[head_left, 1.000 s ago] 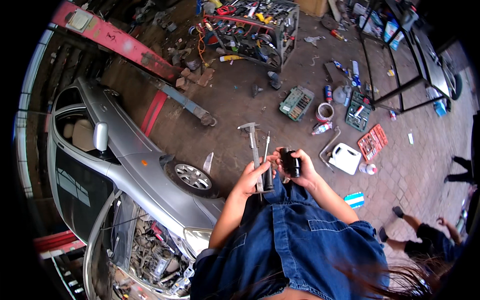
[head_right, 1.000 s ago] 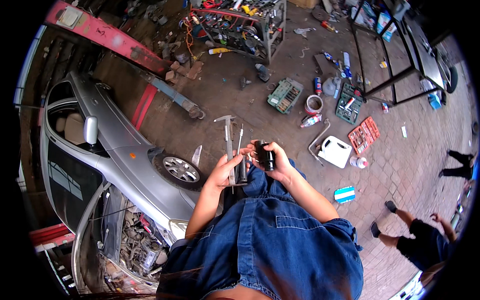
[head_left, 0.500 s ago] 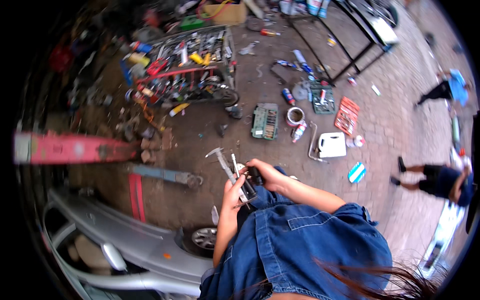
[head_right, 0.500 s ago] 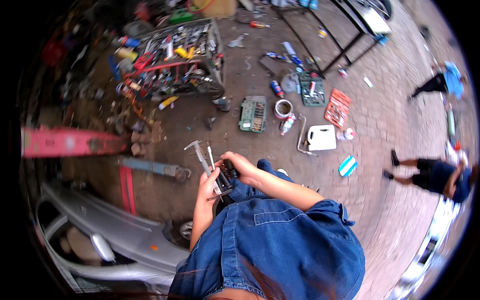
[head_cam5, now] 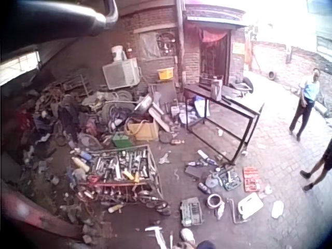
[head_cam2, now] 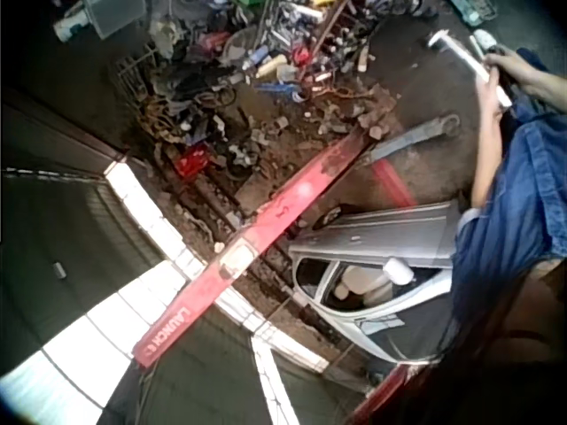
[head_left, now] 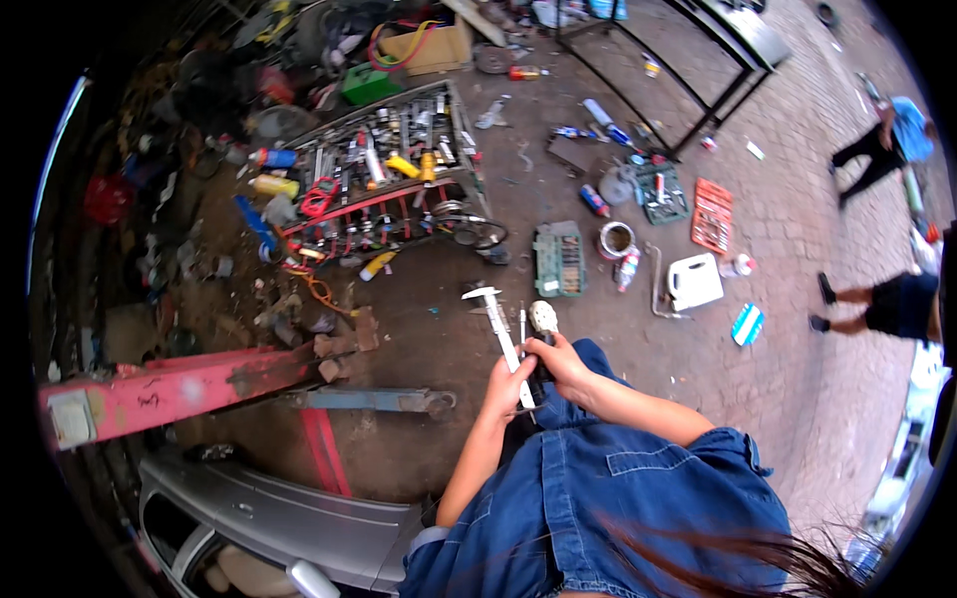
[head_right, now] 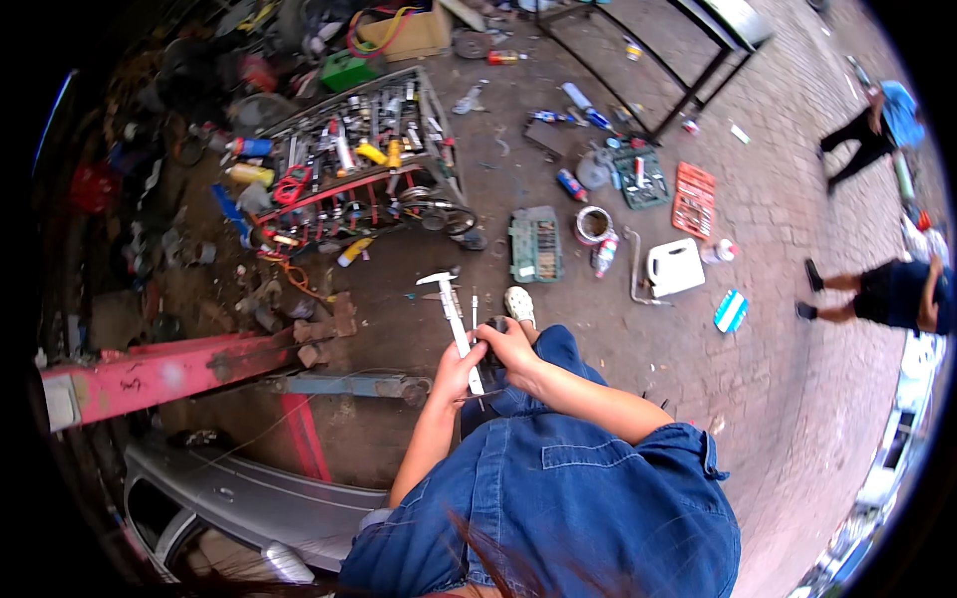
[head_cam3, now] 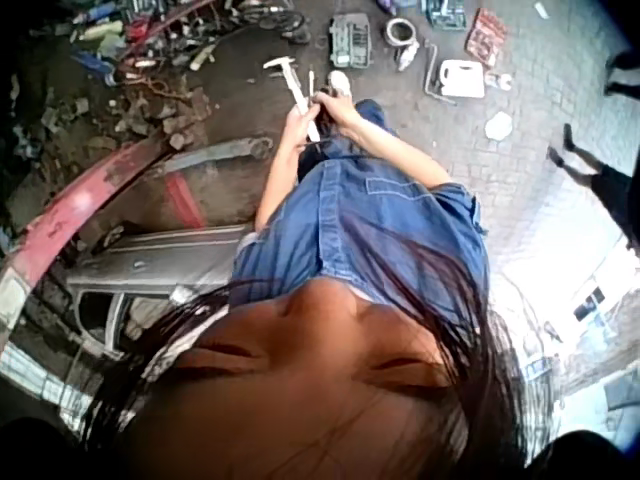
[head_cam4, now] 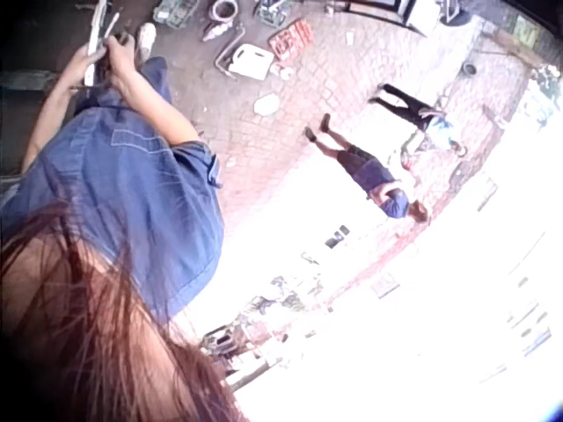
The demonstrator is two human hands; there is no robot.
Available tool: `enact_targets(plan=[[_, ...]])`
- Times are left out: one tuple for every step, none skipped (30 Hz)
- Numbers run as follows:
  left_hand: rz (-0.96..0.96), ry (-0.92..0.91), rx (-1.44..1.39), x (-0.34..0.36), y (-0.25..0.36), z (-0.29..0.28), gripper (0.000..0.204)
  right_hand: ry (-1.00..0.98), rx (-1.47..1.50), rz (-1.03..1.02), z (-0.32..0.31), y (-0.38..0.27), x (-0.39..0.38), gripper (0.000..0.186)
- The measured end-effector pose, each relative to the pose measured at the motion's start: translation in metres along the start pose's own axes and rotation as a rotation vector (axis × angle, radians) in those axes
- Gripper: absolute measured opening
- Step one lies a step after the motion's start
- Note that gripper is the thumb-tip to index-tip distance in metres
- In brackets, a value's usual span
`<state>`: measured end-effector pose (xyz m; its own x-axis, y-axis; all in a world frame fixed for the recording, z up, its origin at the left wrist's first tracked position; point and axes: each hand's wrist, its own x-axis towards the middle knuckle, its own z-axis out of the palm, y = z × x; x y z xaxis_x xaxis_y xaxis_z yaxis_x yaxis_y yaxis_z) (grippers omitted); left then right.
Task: The person handles a multimeter and probes, then selects a vernier caliper and a metal component from a tool cart and performs measurements.
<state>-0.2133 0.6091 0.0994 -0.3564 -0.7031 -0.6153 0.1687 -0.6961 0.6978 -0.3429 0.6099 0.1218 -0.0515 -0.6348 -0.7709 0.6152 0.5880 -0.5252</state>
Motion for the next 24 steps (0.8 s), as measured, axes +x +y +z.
enact_targets(plan=[[0.009,-0.021,-0.019,0.003,0.010,-0.003,0.032,-0.015,-0.006,0.025,0.006,-0.005,0.007,0.022],[0.056,-0.016,0.015,0.007,0.021,-0.001,0.032,-0.025,0.022,0.071,0.009,-0.008,0.018,0.019],[0.062,-0.023,0.001,0.013,0.029,-0.007,0.032,-0.046,0.050,0.101,0.017,-0.017,0.024,0.019],[0.067,-0.030,-0.012,0.018,0.038,-0.014,0.032,-0.065,0.078,0.133,0.026,-0.025,0.030,0.018],[0.040,-0.065,-0.061,0.023,0.052,-0.019,0.033,-0.168,0.087,0.149,0.024,-0.023,0.052,0.018],[0.014,-0.096,-0.105,0.025,0.068,-0.025,0.034,-0.276,0.059,0.232,0.031,-0.037,0.057,0.023],[0.025,-0.088,-0.171,0.026,0.083,-0.025,0.039,-0.353,0.086,0.269,0.040,-0.051,0.061,0.024],[0.051,-0.091,-0.215,0.026,0.099,-0.025,0.041,-0.424,0.123,0.302,0.047,-0.062,0.067,0.025],[0.077,-0.096,-0.257,0.028,0.114,-0.025,0.043,-0.419,0.196,0.366,0.053,-0.066,0.083,0.020],[0.102,-0.104,-0.297,0.030,0.128,-0.027,0.045,-0.418,0.334,0.370,0.063,-0.071,0.091,0.026],[0.129,-0.137,-0.336,0.031,0.137,-0.032,0.053,-0.495,0.396,0.395,0.068,-0.079,0.097,0.029],[0.148,-0.125,-0.390,0.032,0.148,-0.035,0.054,-0.571,0.461,0.419,0.075,-0.088,0.103,0.033],[0.167,-0.114,-0.443,0.033,0.161,-0.038,0.055,-0.639,0.531,0.431,0.083,-0.096,0.109,0.036],[0.188,-0.097,-0.504,0.033,0.170,-0.042,0.056,-0.675,0.542,0.441,0.092,-0.104,0.108,0.040],[0.214,-0.121,-0.578,0.038,0.173,-0.051,0.059,-0.682,0.553,0.431,0.102,-0.114,0.106,0.041],[0.235,-0.140,-0.598,0.045,0.180,-0.059,0.059,-0.689,0.566,0.418,0.111,-0.120,0.107,0.042],[0.258,-0.160,-0.624,0.052,0.188,-0.064,0.059,-0.743,0.629,0.428,0.118,-0.124,0.114,0.043],[0.278,-0.183,-0.648,0.059,0.197,-0.069,0.060,-0.762,0.652,0.407,0.126,-0.128,0.119,0.044],[0.283,-0.207,-0.678,0.067,0.207,-0.077,0.060,-0.780,0.678,0.382,0.134,-0.133,0.122,0.045],[0.284,-0.234,-0.707,0.077,0.217,-0.085,0.060,-0.796,0.707,0.355,0.145,-0.139,0.124,0.045],[0.281,-0.263,-0.735,0.088,0.228,-0.094,0.060,-0.794,0.744,0.350,0.155,-0.143,0.130,0.046],[0.282,-0.280,-0.735,0.100,0.242,-0.102,0.061,-0.809,0.755,0.310,0.166,-0.147,0.138,0.045],[0.276,-0.299,-0.734,0.113,0.256,-0.109,0.062,-0.820,0.769,0.266,0.177,-0.148,0.147,0.044],[0.268,-0.321,-0.733,0.126,0.270,-0.117,0.062,-0.830,0.784,0.218,0.188,-0.150,0.157,0.044]])
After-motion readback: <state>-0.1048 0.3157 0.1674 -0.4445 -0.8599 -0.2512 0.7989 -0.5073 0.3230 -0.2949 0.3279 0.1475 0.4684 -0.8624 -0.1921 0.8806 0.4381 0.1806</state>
